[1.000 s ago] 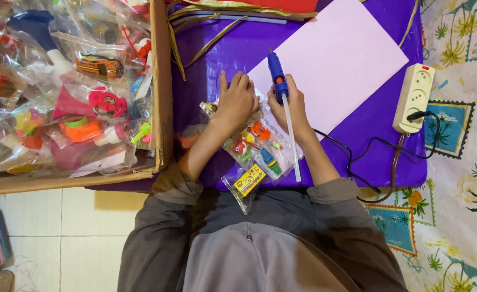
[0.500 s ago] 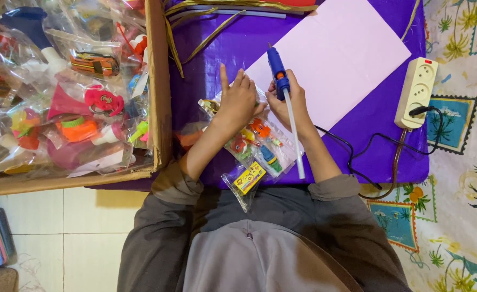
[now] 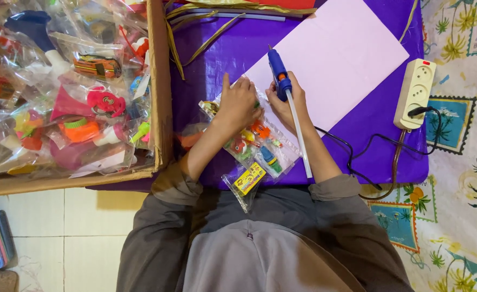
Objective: The person is taking small toys in plastic packaging out of a cardboard box and using a hot glue gun to stick them onto a white sheet of paper.
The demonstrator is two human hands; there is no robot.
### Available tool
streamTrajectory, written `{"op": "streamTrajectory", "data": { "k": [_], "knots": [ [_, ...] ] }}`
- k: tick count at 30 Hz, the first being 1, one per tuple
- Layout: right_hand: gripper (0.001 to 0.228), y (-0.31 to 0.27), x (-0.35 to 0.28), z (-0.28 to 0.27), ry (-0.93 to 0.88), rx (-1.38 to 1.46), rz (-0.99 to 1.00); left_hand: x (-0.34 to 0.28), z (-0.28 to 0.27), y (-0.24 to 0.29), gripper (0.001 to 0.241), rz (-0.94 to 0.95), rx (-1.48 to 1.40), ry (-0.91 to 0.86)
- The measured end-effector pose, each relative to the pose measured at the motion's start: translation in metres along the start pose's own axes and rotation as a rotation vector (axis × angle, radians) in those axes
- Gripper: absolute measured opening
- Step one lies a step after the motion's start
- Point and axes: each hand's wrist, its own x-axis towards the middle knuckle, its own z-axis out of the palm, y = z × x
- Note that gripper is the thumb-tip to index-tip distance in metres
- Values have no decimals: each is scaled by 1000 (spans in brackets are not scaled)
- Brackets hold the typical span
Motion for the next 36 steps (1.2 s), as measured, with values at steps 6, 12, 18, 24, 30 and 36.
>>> {"op": "streamTrajectory", "data": {
  "k": [6,12,18,24,30,36],
  "knots": [
    [14,11,2,-2,11,297,146,7,6,-4,61,-28,-44,-54],
    [20,7,4,-13,-28,554,138,15,6,-15,57,-63,-210,-133],
    [26,24,4,-38,-42,620,187,15,8,-17,54,-100,-290,-149],
    [33,35,-13,-62,-194,739,221,18,-8,-14,51,-104,-299,-160],
    [60,7,-27,-66,-305,823,181,22,-13,-21,47,-105,-325,-170],
    [64,25,-34,-68,-399,791,148,25,-20,-24,45,-142,-353,-177]
  ]
}}
